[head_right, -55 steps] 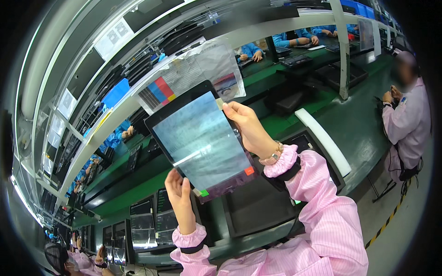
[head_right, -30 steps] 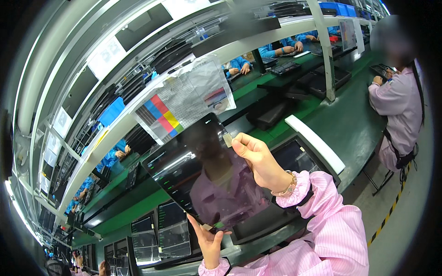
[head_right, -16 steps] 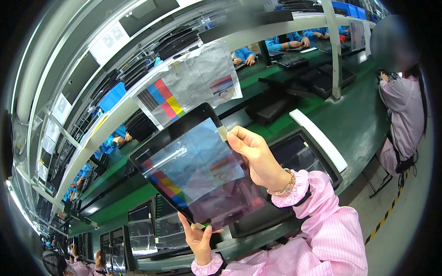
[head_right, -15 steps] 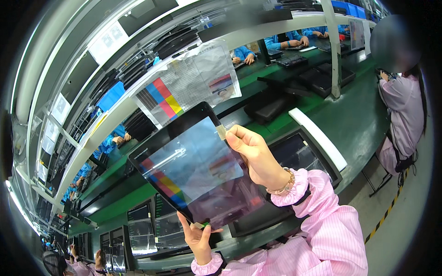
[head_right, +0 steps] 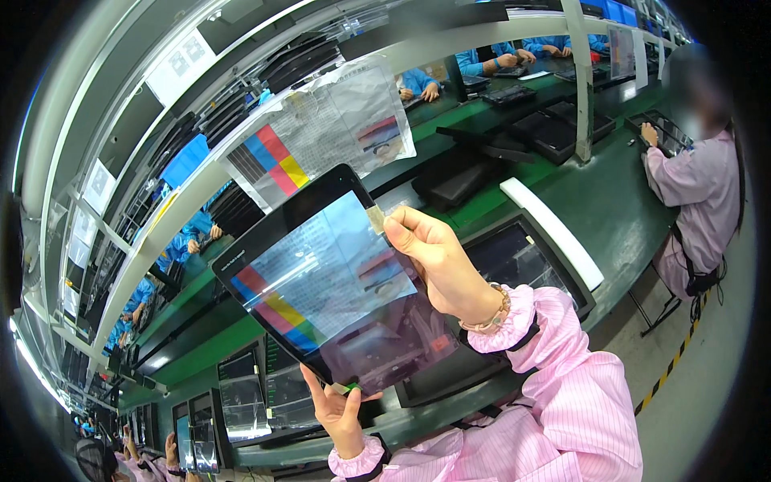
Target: The worker is performing a quality inspection or functional test on several tablet computers on an electronics assembly line.
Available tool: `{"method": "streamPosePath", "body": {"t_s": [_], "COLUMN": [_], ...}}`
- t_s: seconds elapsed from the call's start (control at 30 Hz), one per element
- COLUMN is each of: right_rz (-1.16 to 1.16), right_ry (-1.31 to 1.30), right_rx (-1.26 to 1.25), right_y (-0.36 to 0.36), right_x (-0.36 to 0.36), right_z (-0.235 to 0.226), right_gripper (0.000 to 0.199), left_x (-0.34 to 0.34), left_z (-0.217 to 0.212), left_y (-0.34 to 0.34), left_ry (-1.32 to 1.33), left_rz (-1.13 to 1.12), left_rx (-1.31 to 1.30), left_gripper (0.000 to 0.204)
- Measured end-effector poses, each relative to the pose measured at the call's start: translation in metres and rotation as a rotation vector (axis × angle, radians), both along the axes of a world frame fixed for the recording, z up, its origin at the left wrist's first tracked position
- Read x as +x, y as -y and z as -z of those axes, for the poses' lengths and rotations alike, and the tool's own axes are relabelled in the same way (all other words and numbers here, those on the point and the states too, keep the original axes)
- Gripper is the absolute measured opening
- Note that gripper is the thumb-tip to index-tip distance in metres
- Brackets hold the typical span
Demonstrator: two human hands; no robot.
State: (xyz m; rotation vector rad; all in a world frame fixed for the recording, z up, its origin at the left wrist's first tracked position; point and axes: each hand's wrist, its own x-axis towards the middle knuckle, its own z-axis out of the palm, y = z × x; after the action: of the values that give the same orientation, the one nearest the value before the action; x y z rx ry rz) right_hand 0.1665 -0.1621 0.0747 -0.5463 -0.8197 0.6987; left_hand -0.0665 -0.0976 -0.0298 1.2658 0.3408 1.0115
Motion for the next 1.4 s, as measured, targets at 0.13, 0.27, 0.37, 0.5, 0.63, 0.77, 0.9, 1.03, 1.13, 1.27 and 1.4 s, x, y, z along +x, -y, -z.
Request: {"method": "streamPosePath", "body": {"t_s": [0.13, 0.27, 0.37, 0.5, 0.63, 0.77, 0.9, 1.03, 1.13, 1.27, 1.4], "right_rz": [0.009, 0.015, 0.015, 0.042, 0.053, 0.057, 0.031, 0.041, -0.045, 0.163, 0.591], "right_ry": [0.004, -0.023, -0.025, -0.013, -0.016, -0.033, -0.094, -0.099, -0.243, -0.206, 0.509], "right_rx": [-0.008, -0.050, -0.053, -0.081, -0.061, -0.073, -0.145, -0.199, -0.159, 0.107, -0.431], "right_y": [0.000, 0.000, -0.001, -0.001, -0.001, 0.008, 0.019, 0.038, 0.042, 0.064, 0.145], "right_x": [-0.001, -0.003, -0.003, -0.004, -0.005, -0.004, -0.012, -0.006, 0.041, 0.107, 0.173], "right_z": [-0.001, -0.004, -0.003, -0.005, -0.003, 0.000, 0.019, 0.033, 0.055, 0.047, 0.108], "right_gripper": [0.019, 0.020, 0.021, 0.026, 0.025, 0.022, 0.021, 0.026, 0.044, 0.036, 0.019], "left_x": [-0.004, -0.005, -0.006, -0.008, -0.010, -0.002, 0.003, 0.021, 0.038, 0.045, 0.055], "left_z": [0.011, 0.004, 0.008, 0.008, 0.008, 0.003, 0.006, 0.008, 0.008, 0.033, 0.058], "left_y": [-0.007, -0.002, -0.005, -0.005, -0.004, -0.006, 0.002, 0.012, 0.025, 0.024, 0.014], "left_ry": [-0.013, 0.003, -0.022, -0.037, -0.029, 0.068, 0.047, -0.035, -0.097, -0.213, -0.305], "left_rz": [0.011, 0.044, 0.010, 0.021, 0.036, 0.089, -0.076, -0.043, -0.011, 0.009, 0.136], "left_rx": [0.085, -0.002, 0.043, 0.048, 0.013, 0.322, 0.001, -0.118, -0.168, -0.362, -0.421], "left_gripper": [0.085, 0.084, 0.084, 0.084, 0.083, 0.073, 0.064, 0.055, 0.045, 0.038, 0.035]}}
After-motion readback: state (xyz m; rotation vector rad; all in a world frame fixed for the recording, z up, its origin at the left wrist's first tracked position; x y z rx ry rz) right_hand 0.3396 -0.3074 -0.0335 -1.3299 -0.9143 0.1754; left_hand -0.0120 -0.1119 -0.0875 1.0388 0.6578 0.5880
